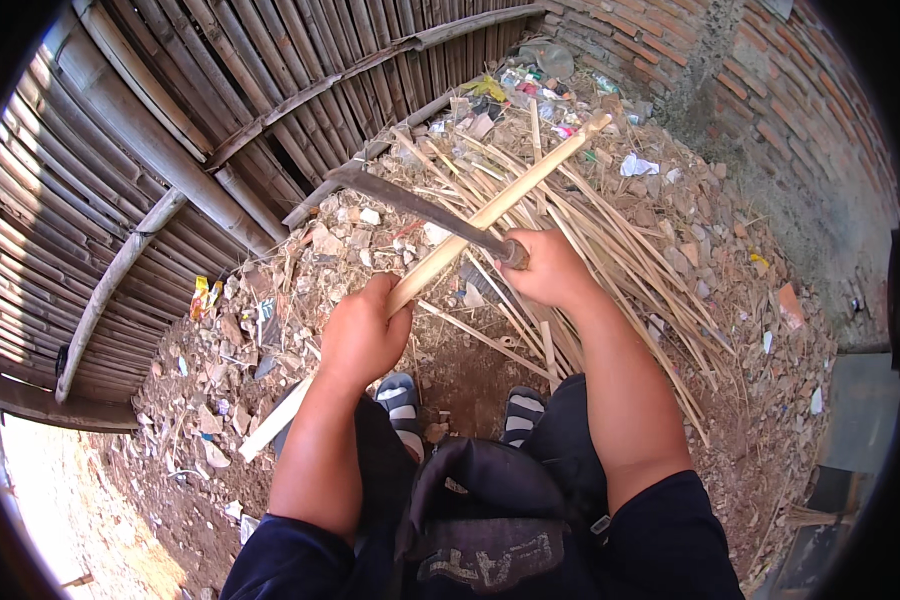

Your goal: The person shaves a bamboo strip with a machete while sitting over a pile of wood and debris.

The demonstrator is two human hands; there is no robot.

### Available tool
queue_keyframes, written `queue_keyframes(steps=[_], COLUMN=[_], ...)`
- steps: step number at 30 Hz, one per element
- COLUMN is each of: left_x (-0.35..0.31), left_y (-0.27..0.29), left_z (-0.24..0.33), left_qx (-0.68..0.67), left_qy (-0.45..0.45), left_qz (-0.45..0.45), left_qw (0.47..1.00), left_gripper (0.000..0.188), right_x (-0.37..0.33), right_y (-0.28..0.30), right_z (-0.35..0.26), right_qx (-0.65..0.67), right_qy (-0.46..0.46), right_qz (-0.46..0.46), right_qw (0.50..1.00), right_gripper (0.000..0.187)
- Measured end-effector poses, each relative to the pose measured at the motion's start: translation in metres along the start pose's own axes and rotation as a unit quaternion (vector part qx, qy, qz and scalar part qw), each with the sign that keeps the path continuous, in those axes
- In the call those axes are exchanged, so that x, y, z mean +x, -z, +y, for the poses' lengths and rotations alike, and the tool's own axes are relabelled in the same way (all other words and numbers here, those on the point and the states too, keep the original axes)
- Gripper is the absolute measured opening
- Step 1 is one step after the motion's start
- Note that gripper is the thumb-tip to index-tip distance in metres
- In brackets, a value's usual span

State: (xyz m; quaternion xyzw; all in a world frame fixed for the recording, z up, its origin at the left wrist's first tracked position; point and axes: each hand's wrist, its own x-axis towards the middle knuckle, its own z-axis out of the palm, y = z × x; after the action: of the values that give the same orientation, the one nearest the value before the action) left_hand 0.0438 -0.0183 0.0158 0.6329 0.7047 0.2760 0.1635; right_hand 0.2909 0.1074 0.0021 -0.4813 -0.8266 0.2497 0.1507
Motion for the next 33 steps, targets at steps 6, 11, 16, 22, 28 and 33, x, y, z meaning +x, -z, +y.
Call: queue_keyframes(steps=[6, 11, 16, 22, 28, 33], left_x=[-0.001, 0.001, 0.001, 0.000, 0.000, -0.005], left_y=[0.000, 0.000, 0.000, -0.003, 0.003, 0.005], left_z=[-0.004, -0.002, -0.006, 0.002, 0.002, 0.001], left_qx=[-0.006, -0.021, -0.006, -0.005, -0.006, -0.012], left_qy=[0.001, -0.027, -0.001, -0.003, 0.012, 0.006], left_qz=[-0.004, -0.004, -0.014, -0.019, -0.032, -0.052], left_qw=[1.000, 0.999, 1.000, 1.000, 0.999, 0.999], left_gripper=[0.027, 0.027, 0.025, 0.026, 0.028, 0.027], right_x=[-0.010, -0.002, -0.008, 0.003, -0.011, -0.007], right_y=[-0.006, 0.006, 0.000, 0.006, -0.007, 0.011], right_z=[-0.017, 0.009, -0.022, 0.012, -0.021, -0.002], right_qx=[0.009, 0.067, 0.015, 0.102, -0.006, -0.034], right_qy=[0.018, -0.029, -0.015, -0.074, 0.034, 0.012], right_qz=[0.022, 0.027, 0.015, 0.024, 0.031, -0.014], right_qw=[1.000, 0.997, 1.000, 0.992, 0.999, 0.999], right_gripper=[0.019, 0.018, 0.019, 0.017, 0.022, 0.020])
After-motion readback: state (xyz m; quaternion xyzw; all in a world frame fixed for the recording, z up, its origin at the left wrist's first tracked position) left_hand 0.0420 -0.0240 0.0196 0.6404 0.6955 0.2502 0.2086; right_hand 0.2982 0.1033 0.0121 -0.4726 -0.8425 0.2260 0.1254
